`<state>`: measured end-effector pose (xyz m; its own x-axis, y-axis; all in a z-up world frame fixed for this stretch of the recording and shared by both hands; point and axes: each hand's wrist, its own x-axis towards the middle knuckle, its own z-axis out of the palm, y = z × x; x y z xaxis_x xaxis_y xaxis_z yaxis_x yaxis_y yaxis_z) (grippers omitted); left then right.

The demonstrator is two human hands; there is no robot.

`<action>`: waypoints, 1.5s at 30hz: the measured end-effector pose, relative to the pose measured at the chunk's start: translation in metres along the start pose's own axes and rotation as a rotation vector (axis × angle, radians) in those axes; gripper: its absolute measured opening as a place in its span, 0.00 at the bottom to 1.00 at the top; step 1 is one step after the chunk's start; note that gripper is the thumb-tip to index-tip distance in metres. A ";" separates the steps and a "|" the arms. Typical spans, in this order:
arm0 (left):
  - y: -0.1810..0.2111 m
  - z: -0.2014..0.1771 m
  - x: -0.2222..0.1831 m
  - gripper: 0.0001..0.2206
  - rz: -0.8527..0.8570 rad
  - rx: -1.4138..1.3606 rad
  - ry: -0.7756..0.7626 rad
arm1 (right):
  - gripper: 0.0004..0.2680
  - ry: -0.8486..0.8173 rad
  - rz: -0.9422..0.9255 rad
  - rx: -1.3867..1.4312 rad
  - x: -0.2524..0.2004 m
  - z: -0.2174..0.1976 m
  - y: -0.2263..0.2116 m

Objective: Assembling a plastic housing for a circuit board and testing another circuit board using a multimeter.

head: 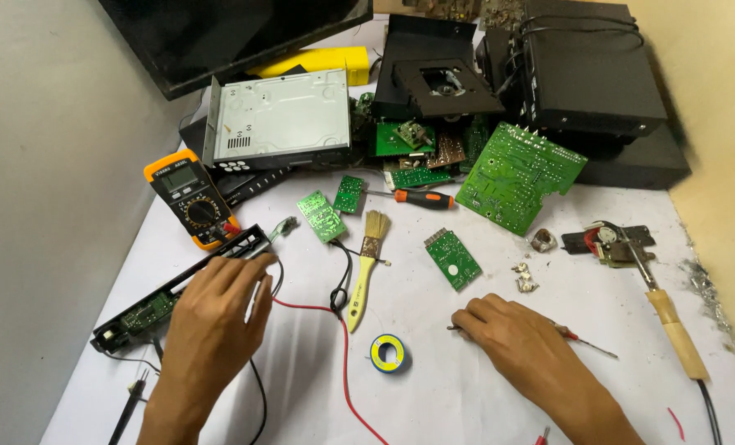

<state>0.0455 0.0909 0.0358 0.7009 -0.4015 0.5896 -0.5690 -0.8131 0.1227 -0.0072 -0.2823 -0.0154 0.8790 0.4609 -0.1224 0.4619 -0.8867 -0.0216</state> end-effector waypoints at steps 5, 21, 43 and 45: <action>0.004 0.021 0.004 0.10 0.042 -0.085 -0.053 | 0.01 -0.015 0.030 -0.020 0.003 0.000 -0.002; -0.009 0.132 0.105 0.07 0.188 -0.171 -0.324 | 0.00 0.007 0.034 -0.043 0.000 0.000 -0.015; -0.010 0.223 0.176 0.12 0.201 -0.301 -0.442 | 0.02 0.070 0.046 -0.060 0.004 0.006 -0.011; -0.004 0.212 0.178 0.10 0.088 -0.226 -0.503 | 0.02 0.048 0.061 -0.051 0.005 0.003 -0.013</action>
<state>0.2633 -0.0662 -0.0290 0.7341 -0.6604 0.1581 -0.6737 -0.6792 0.2912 -0.0093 -0.2692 -0.0191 0.9097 0.4086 -0.0742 0.4118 -0.9106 0.0354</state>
